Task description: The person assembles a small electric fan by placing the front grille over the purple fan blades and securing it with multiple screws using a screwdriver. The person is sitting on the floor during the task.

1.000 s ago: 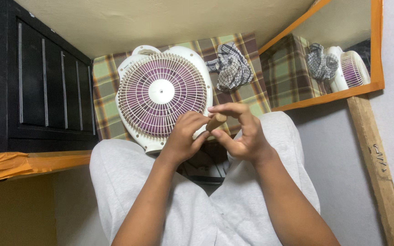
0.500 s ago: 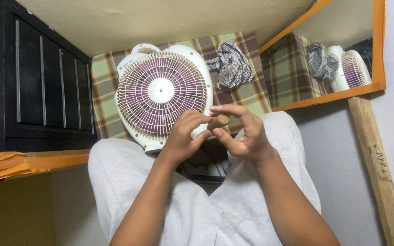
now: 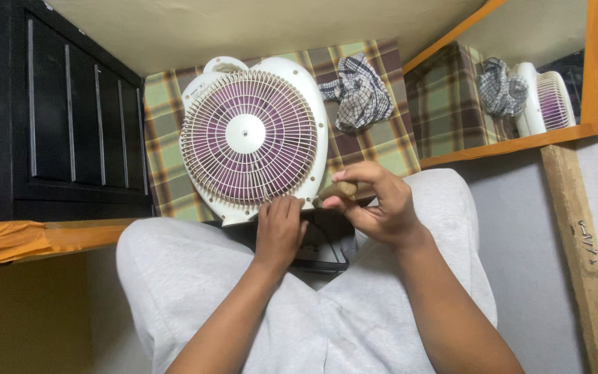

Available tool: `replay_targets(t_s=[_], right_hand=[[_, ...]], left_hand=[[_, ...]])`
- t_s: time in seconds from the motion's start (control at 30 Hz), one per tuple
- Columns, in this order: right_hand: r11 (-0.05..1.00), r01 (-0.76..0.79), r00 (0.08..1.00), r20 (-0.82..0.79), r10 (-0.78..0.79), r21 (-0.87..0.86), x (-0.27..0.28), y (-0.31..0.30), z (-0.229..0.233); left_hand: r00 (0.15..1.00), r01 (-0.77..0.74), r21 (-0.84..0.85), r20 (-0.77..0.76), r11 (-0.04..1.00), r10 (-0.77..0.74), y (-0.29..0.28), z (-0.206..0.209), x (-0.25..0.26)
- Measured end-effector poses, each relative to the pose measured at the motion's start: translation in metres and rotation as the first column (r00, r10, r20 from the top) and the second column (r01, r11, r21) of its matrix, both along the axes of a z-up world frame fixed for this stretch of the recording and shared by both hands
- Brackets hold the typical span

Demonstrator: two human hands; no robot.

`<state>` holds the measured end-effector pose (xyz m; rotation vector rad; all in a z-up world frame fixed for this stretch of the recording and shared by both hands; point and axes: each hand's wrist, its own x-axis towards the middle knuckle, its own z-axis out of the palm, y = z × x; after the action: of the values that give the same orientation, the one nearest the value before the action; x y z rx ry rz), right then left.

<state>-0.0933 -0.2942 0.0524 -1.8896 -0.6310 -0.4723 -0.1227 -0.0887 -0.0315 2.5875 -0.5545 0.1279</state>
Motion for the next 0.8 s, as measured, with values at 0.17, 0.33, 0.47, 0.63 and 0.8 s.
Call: replay_targets(t_s=[0.17,0.33,0.47,0.63,0.8], right_hand=[[1.000,-0.024,1.000,-0.012,0.025,0.013,-0.006,-0.004,-0.006],[0.999,-0.044,0.999,-0.032,0.043,-0.031,-0.006,-0.006,-0.011],[0.994,-0.110,0.992,-0.064,0.108,-0.030,-0.006,-0.003,-0.016],[0.983,-0.182,0.975,-0.127,0.184,0.026,-0.010,-0.004,-0.022],[0.966,-0.258,0.956,-0.147,0.256,0.003,-0.008,-0.003,-0.018]], left_hand=[[0.992,0.020,-0.131,0.126,0.991,-0.003,0.007,-0.019,-0.006],[0.993,0.046,-0.122,0.114,0.992,-0.032,0.011,-0.026,-0.011],[0.991,0.065,-0.080,0.125,0.995,-0.054,0.009,-0.030,-0.016],[0.987,0.066,-0.049,0.150,0.997,-0.058,0.011,-0.038,-0.017],[0.985,0.097,0.064,0.134,0.993,-0.105,0.017,-0.049,-0.019]])
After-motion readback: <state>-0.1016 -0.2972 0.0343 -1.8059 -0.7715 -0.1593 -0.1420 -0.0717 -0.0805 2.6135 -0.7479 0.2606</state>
